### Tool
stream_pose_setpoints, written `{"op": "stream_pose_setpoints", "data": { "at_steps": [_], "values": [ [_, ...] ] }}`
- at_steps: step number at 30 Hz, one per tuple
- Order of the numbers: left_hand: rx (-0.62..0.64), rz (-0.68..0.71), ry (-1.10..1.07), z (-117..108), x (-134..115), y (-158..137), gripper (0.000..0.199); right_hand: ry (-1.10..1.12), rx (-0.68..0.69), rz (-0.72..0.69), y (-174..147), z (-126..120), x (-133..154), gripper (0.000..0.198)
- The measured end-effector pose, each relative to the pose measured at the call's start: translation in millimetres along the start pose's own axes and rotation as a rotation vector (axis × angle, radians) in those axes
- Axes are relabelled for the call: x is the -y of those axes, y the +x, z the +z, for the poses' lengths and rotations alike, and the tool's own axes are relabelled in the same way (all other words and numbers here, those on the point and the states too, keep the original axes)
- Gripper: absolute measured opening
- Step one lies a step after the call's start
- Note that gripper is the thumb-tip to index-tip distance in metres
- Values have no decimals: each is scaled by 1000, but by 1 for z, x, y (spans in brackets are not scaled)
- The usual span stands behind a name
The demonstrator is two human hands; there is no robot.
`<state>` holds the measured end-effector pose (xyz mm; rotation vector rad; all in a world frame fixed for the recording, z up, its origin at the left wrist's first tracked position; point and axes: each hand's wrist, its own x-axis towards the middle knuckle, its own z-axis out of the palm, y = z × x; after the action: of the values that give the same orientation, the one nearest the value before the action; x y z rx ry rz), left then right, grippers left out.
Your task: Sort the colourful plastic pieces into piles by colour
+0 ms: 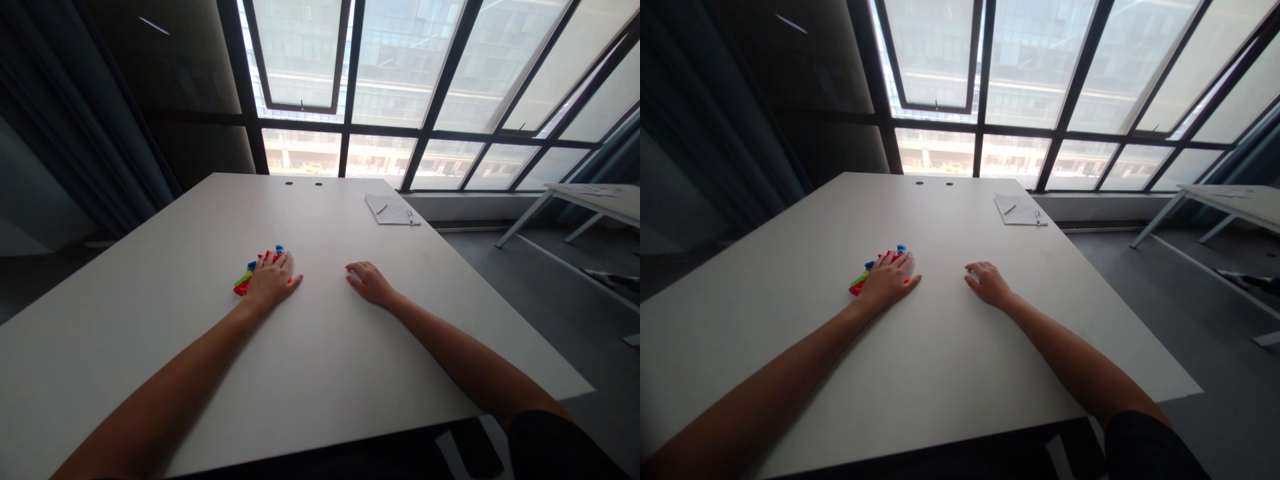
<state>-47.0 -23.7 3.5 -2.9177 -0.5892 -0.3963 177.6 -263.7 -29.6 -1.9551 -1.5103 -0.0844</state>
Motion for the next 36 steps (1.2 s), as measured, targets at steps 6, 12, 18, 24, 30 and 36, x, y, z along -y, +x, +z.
{"op": "stream_pose_setpoints", "data": {
  "at_steps": [6,12,18,24,30,36],
  "values": [
    [15,-13,0,1,6,2,66,-9,2,-8,0,1,-3,25],
    [19,5,21,1,23,5,65,-6,2,-9,-1,0,-3,25],
    [-27,0,16,-4,37,6,58,-12,-3,-6,-2,1,-4,24],
    [-72,42,33,-14,32,5,43,-20,-1,-22,-2,1,-6,23],
    [-116,125,11,-17,7,0,36,-17,-6,-14,-2,1,-4,23],
    [-65,375,-194,-12,-31,-11,37,-18,-2,-23,0,0,-1,23]
  ]
}}
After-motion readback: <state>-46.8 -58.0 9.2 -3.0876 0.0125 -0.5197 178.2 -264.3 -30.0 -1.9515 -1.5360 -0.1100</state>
